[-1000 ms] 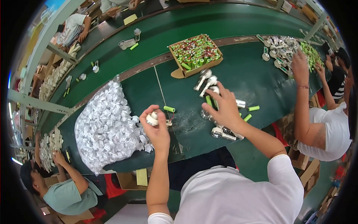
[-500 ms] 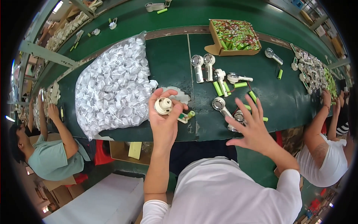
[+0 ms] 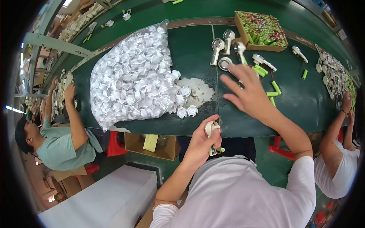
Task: The person assembles small portable fans by hand, inserting lithium batteries and circuit boards into plastic fan housings, then attaching plastic covers and fan blades.
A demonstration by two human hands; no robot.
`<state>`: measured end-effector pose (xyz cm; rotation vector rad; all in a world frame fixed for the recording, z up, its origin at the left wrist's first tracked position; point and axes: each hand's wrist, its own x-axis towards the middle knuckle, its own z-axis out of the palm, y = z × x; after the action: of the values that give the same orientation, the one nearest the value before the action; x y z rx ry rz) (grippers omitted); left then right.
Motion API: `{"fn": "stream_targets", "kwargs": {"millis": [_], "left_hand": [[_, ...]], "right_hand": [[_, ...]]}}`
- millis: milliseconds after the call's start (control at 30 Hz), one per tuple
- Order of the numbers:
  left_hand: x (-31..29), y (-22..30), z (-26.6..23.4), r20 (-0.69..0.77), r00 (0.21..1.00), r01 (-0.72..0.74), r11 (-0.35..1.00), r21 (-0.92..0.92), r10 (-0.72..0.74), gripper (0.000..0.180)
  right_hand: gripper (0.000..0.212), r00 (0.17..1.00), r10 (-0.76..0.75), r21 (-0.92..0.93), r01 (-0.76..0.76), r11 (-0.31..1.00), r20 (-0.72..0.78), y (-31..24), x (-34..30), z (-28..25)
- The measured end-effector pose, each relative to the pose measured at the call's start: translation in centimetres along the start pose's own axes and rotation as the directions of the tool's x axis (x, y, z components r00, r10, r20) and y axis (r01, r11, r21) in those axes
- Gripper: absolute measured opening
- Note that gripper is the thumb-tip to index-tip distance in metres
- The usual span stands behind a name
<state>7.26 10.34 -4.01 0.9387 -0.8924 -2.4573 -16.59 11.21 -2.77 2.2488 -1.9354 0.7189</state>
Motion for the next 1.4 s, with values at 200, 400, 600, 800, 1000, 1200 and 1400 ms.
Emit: {"fn": "stream_targets", "kwargs": {"millis": [200,400,600,800,1000,1200,1400], "left_hand": [[-1.2,1.7,-0.8,-0.028,0.994,-0.111,0.964,-0.243,0.108,0.058],[-1.1,2.6,-1.7,-0.125,0.976,-0.189,0.977,-0.102,0.176,0.055],[0.3,3.0,-1.1,-0.235,0.93,-0.293,0.956,-0.011,0.283,0.04],[0.9,3.0,-0.7,-0.323,0.895,-0.346,0.936,-0.067,0.308,0.033],[2.7,2.5,-0.3,-0.318,0.904,-0.341,0.93,-0.135,0.286,0.026],[3.2,2.4,0.8,-0.293,0.867,-0.45,0.885,-0.117,0.402,0.021],[3.7,2.6,2.5,-0.324,0.78,-0.565,0.825,0.001,0.535,0.02]], "right_hand": [[0.034,0.972,-0.184,0.429,0.105,0.897,0.146,-2.6,6.0,7.0],[0.023,0.941,-0.043,0.388,-0.096,0.917,0.335,-1.4,5.9,6.1],[0.029,0.726,0.301,0.328,-0.586,0.741,0.618,-1.1,3.9,2.4],[0.033,0.893,0.117,0.222,-0.233,0.947,0.434,-2.0,3.4,1.9],[0.033,0.976,0.112,0.822,-0.22,0.526,0.189,-3.8,2.9,-0.6],[0.034,0.989,0.037,0.697,-0.129,0.705,0.146,-5.3,2.6,-1.4],[0.035,0.994,0.108,0.667,-0.089,0.74,0.013,-5.1,2.2,-1.1]]}}
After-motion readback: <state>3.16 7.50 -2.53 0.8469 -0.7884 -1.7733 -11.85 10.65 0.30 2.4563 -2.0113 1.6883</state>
